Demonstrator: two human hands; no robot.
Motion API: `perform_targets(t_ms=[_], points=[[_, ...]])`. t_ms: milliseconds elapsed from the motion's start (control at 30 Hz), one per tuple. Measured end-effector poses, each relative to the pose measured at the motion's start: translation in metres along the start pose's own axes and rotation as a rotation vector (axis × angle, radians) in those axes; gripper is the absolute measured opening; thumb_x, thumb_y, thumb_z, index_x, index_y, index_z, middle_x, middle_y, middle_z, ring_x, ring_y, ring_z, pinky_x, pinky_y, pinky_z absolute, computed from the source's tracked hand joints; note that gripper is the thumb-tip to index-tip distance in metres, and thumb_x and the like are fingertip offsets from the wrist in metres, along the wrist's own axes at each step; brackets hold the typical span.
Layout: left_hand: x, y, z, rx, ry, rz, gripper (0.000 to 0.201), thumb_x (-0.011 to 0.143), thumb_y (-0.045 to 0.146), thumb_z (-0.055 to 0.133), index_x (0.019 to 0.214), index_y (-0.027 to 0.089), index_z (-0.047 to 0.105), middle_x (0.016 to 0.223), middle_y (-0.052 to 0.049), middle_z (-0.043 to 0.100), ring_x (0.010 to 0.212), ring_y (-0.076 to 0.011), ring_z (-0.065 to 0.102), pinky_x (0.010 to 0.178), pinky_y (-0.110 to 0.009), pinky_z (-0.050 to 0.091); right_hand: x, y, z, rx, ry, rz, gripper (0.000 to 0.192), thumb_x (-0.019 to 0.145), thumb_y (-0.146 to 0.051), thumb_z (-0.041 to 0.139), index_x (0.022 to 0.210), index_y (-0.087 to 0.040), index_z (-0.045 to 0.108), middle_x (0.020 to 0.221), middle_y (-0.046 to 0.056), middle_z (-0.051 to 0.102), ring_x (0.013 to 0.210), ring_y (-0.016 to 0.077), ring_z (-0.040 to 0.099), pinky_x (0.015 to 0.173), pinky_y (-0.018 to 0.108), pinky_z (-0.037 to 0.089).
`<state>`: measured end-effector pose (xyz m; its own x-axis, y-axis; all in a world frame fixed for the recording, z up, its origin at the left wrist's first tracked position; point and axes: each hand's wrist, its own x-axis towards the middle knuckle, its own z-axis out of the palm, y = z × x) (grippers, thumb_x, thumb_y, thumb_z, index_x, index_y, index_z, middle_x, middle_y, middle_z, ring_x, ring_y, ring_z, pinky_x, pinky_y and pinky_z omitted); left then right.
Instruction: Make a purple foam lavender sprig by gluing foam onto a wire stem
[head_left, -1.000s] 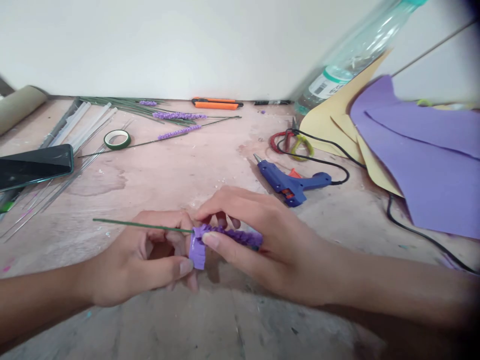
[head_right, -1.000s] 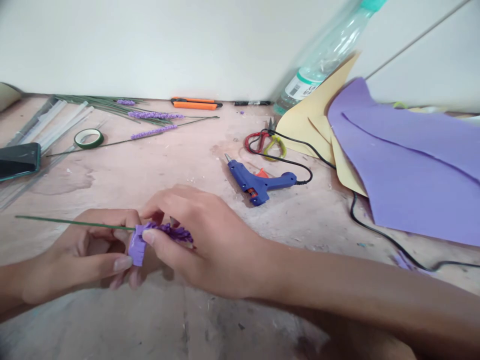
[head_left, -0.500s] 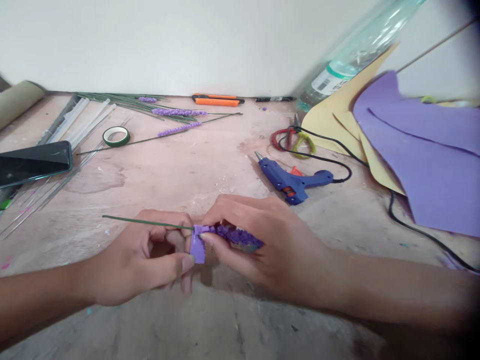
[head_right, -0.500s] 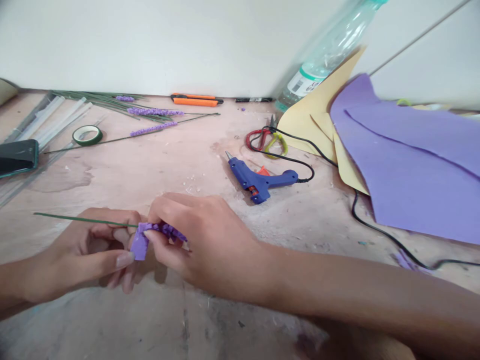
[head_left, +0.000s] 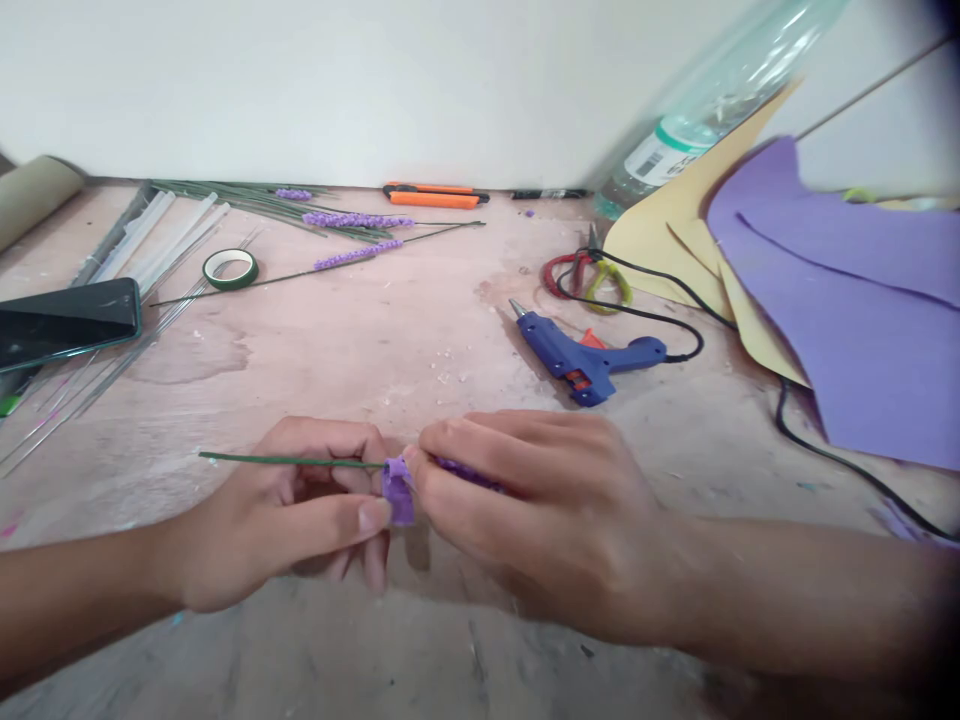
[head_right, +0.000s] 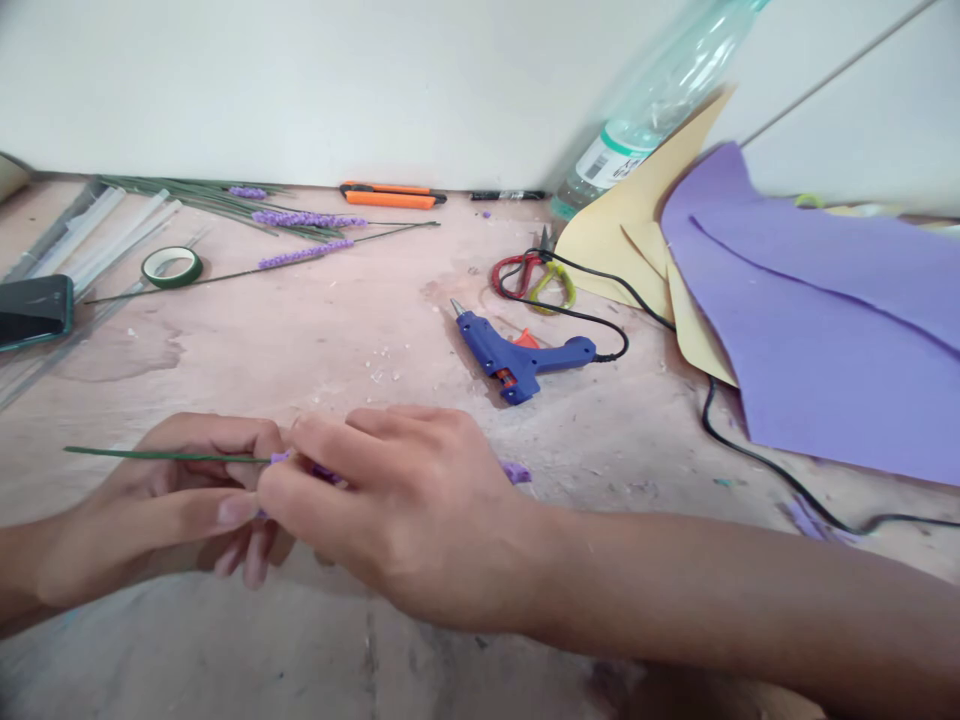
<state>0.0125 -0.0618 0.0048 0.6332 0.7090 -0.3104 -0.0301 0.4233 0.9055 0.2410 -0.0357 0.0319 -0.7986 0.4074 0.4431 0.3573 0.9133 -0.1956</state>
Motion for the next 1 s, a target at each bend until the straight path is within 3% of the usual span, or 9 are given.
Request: perform_targets(t_ms=[167, 267, 367, 467, 733, 1000], points=[[0.004, -0.004, 0.003, -0.093, 0.046, 0.035, 0.037, 0.101, 0.044, 0.056, 0.077, 0.015, 0.063, 0.066, -0.007, 0.07, 0.055, -0.0118, 0.054, 0.052, -0.021, 0.043, 0.0, 0.0, 0.004, 0.022, 0.009, 0.065, 0.022, 0.099, -0.012, 0.048, 0.086, -0.02, 0.063, 0.086, 0.001, 0.07, 0.065, 0.0121, 0.055, 0.058, 0.029, 0.042], [0.004, -0.008, 0.002, -0.026, 0.058, 0.075, 0.038, 0.102, 0.043, 0.056, 0.078, 0.015, 0.064, 0.065, -0.006, 0.071, 0.053, -0.0114, 0.055, 0.05, -0.02, 0.043, 0.001, 0.004, 0.003, 0.241, -0.033, 0.193, 0.008, 0.093, -0.015, 0.056, 0.093, -0.017, 0.064, 0.085, 0.002, 0.068, 0.067, 0.0119, 0.057, 0.059, 0.027, 0.043], [0.002, -0.01, 0.0, 0.006, 0.079, 0.106, 0.036, 0.103, 0.042, 0.055, 0.08, 0.015, 0.064, 0.066, -0.005, 0.071, 0.052, -0.0107, 0.055, 0.049, -0.02, 0.042, 0.006, 0.01, -0.001, 0.536, -0.091, 0.27, 0.015, 0.098, -0.017, 0.051, 0.102, -0.014, 0.065, 0.091, 0.004, 0.07, 0.079, 0.0126, 0.065, 0.071, 0.025, 0.049], [0.002, -0.01, 0.0, 0.04, 0.095, 0.127, 0.037, 0.103, 0.043, 0.054, 0.08, 0.015, 0.065, 0.069, -0.004, 0.072, 0.051, -0.0098, 0.054, 0.048, -0.02, 0.041, 0.01, 0.014, -0.005, 0.628, -0.177, 0.328, 0.022, 0.103, -0.016, 0.047, 0.094, -0.014, 0.067, 0.088, 0.003, 0.072, 0.081, 0.0117, 0.066, 0.075, 0.024, 0.048], [0.001, -0.006, 0.002, 0.035, 0.108, 0.076, 0.023, 0.094, 0.039, 0.07, 0.089, 0.017, 0.067, 0.075, -0.003, 0.077, 0.049, -0.0064, 0.053, 0.046, -0.015, 0.042, 0.012, 0.008, -0.006, 0.45, -0.092, 0.367, 0.013, 0.096, -0.011, 0.061, 0.093, -0.016, 0.072, 0.08, -0.002, 0.073, 0.068, 0.0086, 0.063, 0.065, 0.021, 0.044], [0.005, -0.004, 0.001, 0.002, 0.101, 0.041, 0.025, 0.094, 0.039, 0.071, 0.083, 0.016, 0.066, 0.07, -0.004, 0.076, 0.046, -0.0063, 0.051, 0.043, -0.015, 0.037, 0.004, 0.004, 0.002, 0.154, 0.013, 0.235, 0.013, 0.098, -0.017, 0.058, 0.09, -0.018, 0.068, 0.08, 0.001, 0.072, 0.071, 0.0131, 0.063, 0.068, 0.028, 0.046]])
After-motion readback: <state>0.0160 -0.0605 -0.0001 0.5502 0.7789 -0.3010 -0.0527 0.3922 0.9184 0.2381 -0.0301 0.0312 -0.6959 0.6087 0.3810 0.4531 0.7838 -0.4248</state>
